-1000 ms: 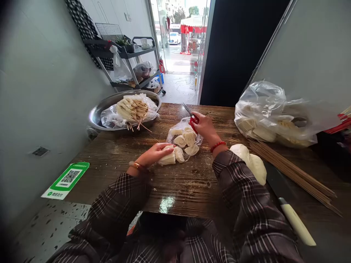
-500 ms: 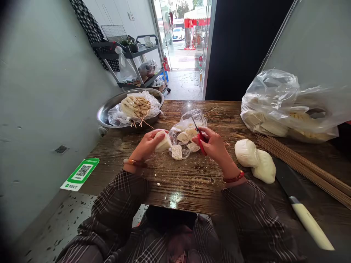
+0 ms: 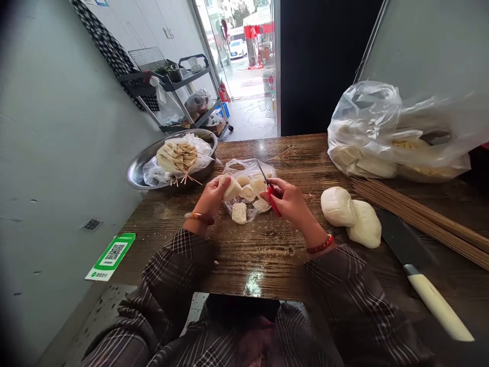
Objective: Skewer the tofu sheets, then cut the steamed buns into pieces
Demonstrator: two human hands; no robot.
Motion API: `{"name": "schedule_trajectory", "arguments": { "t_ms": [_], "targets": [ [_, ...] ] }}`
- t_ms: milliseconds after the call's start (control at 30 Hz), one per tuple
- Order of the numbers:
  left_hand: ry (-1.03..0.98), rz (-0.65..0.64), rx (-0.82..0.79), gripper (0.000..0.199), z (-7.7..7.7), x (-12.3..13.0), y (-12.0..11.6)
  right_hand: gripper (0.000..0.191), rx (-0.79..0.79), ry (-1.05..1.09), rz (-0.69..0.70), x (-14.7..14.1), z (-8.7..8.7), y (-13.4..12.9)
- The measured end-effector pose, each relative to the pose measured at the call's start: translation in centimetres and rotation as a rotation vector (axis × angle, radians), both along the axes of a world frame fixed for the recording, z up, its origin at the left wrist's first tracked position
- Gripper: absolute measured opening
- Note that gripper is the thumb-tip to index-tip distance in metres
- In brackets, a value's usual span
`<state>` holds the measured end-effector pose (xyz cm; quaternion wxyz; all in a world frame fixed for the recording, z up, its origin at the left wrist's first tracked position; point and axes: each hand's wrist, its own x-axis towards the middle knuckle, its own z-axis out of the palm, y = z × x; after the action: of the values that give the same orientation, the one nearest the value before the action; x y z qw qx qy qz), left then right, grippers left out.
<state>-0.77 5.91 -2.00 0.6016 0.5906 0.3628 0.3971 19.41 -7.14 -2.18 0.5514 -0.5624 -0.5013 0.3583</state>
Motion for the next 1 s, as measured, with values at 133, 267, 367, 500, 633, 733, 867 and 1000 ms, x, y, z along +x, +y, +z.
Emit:
{"name": "schedule_trajectory", "arguments": {
  "t_ms": [133,267,367,500,633,733,867,1000],
  "targets": [
    [-0.113,-0.079,-0.237,0.063,-0.4,-0.2,-0.8,0.061,0.014,-0.229,0.049,-0.3,0.2,-0.6],
    [-0.148,-0.126,-0.331,0.061,0.0,-0.2,-1.8,0.055,-0.003,-0.406,0.098,-0.2,0.4,-1.3],
    [-0.204,-0.141,-0.274,0.051,0.4,-0.6,-2.2,0.052,-0.011,-0.465,0.112,0.1,0.5,-1.5],
    [-0.229,-0.161,-0.204,0.052,0.7,-0.8,-2.6,0.054,0.013,-0.493,0.118,0.6,0.6,-1.7],
    [-0.256,-0.169,-0.183,0.052,0.7,-0.6,-3.0,0.058,0.043,-0.545,0.11,0.8,0.8,-1.8],
    [-0.29,-0.177,-0.186,0.051,0.7,-0.5,-3.1,0.062,0.042,-0.575,0.094,0.7,0.7,-1.9],
    [-0.319,-0.198,-0.179,0.049,0.7,-0.4,-3.1,0.066,0.014,-0.572,0.114,0.6,0.6,-1.8],
    [-0.303,-0.204,-0.153,0.05,0.6,-0.4,-3.2,0.066,-0.007,-0.513,0.179,0.5,0.7,-1.7]
  ]
}}
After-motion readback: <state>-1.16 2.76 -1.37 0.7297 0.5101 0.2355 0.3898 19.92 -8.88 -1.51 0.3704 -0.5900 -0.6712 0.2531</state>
